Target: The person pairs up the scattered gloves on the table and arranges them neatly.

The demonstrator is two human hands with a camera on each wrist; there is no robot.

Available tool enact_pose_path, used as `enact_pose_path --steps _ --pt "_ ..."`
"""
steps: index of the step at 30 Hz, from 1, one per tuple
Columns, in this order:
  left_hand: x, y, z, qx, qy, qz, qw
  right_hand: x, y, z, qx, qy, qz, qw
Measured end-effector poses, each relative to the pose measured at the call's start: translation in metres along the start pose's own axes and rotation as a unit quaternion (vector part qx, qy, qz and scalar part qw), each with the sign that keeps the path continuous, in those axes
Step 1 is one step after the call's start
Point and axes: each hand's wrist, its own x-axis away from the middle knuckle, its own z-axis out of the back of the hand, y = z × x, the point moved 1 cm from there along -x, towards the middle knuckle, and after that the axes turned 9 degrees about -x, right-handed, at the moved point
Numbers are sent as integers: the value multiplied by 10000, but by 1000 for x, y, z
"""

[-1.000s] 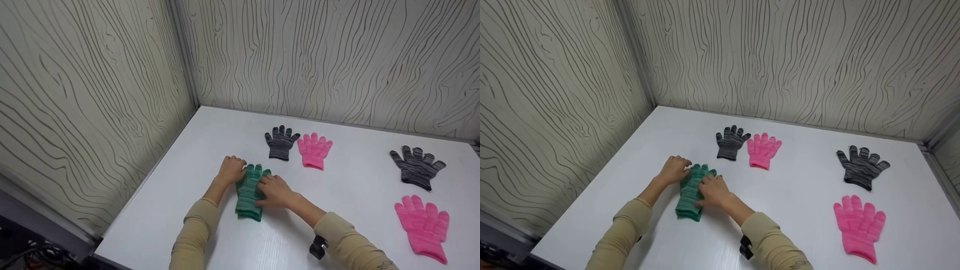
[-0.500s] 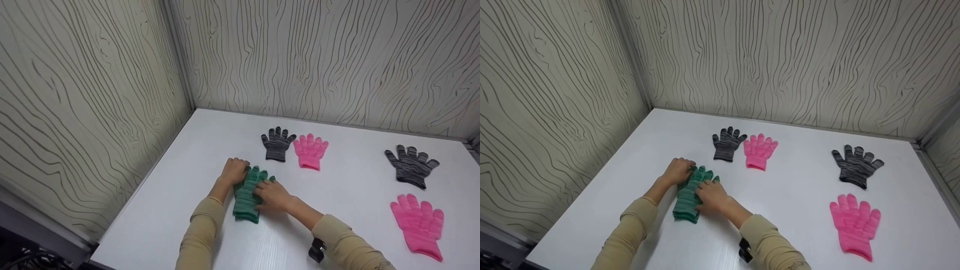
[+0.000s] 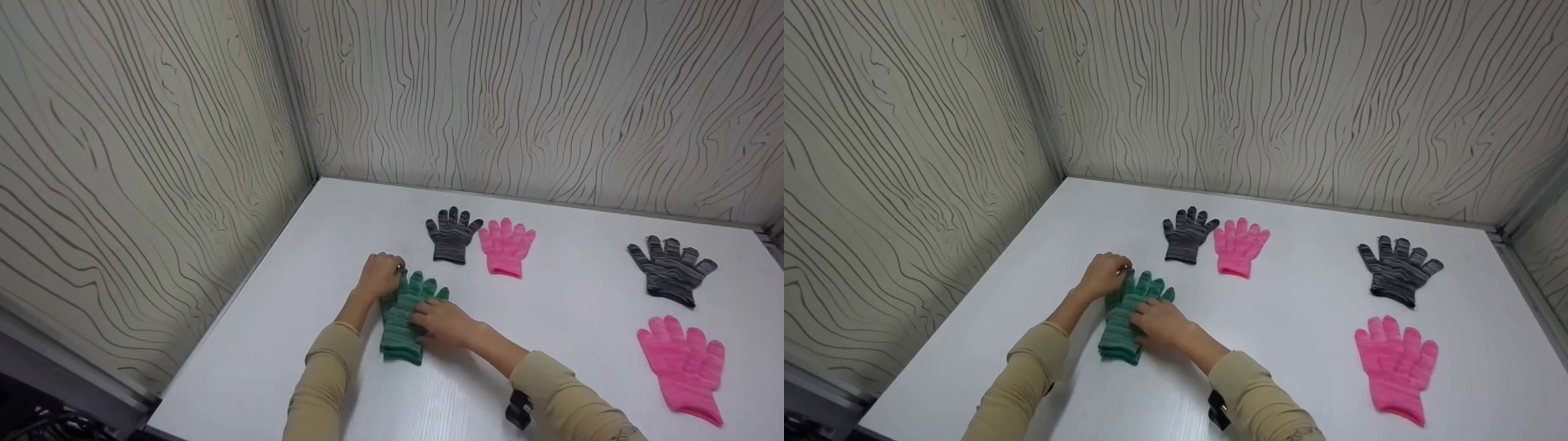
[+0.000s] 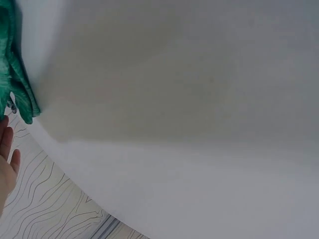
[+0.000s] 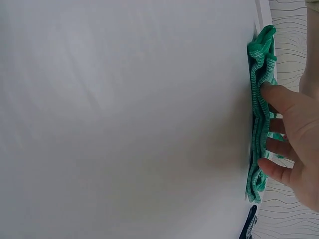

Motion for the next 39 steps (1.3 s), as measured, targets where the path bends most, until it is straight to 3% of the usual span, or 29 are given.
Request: enact_pose_path --steps 6,11,14,19,29,35,39 --pt "-1 -5 4 362 -316 386 9981 0 1 3 -112 -94 -65 9999" --pt "1 -5 -1 -15 -906 369 9952 -2 2 1 -72 -61 8 10000" --pt "2 -4 -4 -208 -1046 283 9939 -2 2 1 -81 -18 32 10000" --pt "3 -3 -5 -378 -858 122 9955 -1 2 -1 22 118 118 9999" --pt "2 -2 -4 -600 -71 -428 9973 -2 0 1 38 89 105 9999" --pt "4 -3 -7 -772 -68 -374 9963 -2 2 -1 14 86 75 9999" --pt "6 -3 -5 -851 73 -590 9946 -1 1 -2 -6 44 29 10000"
